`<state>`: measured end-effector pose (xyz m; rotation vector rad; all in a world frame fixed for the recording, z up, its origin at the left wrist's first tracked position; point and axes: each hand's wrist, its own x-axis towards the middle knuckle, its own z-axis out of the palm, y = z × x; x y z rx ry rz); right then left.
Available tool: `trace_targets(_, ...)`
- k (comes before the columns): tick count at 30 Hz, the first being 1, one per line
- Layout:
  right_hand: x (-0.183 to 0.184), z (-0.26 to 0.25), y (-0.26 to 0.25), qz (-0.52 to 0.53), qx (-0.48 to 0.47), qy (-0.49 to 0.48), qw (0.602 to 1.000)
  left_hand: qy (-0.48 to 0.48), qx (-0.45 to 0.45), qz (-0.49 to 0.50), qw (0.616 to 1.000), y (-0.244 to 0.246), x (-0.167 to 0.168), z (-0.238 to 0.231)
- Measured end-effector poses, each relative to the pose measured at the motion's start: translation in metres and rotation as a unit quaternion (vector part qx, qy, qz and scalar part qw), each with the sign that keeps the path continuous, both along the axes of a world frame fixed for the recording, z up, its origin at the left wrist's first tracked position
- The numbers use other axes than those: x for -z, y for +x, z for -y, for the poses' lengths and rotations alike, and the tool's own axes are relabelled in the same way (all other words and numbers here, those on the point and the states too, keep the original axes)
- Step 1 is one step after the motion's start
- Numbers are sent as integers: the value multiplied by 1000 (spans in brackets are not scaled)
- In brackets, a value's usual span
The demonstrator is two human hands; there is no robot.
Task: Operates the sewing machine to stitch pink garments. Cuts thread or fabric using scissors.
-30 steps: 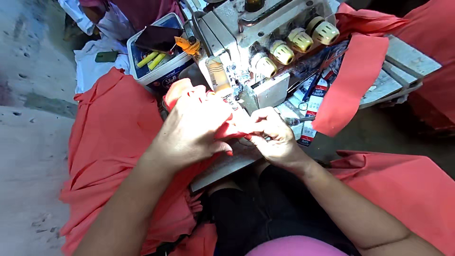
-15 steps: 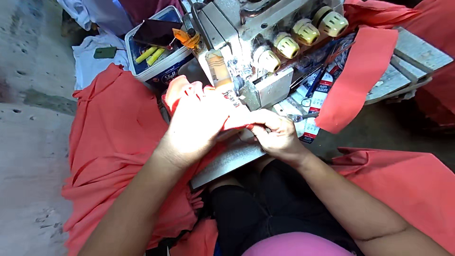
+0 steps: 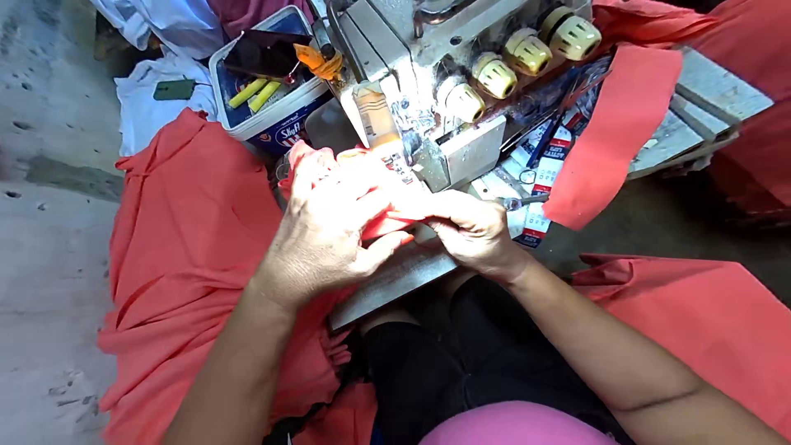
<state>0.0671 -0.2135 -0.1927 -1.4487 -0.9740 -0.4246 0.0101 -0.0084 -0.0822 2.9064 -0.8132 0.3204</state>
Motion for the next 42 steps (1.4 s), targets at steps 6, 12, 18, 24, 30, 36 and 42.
trace_targets(6, 4, -3, 4, -2, 47, -33, 998, -33, -65, -43, 996, 0, 24, -4)
trace_targets(12, 16, 33, 10, -62, 287, -28, 955, -68, -168, 46, 982, -7, 48, 12)
trace_targets(18, 9, 60, 70, -327, 383, 49, 863, -120, -279, 91, 948, -52, 73, 44)
trace_targets(24, 0, 58, 75, -396, 355, 30, 847, -167, -314, 116, 928, -78, 102, 69)
trace_targets(30, -29, 44, -25, -224, 244, -257, 908, -242, -300, 177, 906, -74, 109, 71)
trace_targets(36, -52, 5, -40, 99, 258, -445, 852, -262, -299, 180, 900, -73, 109, 68)
trace_targets(42, -52, -10, -31, 110, 234, -423, 868, -270, -289, 188, 899, -74, 112, 64)
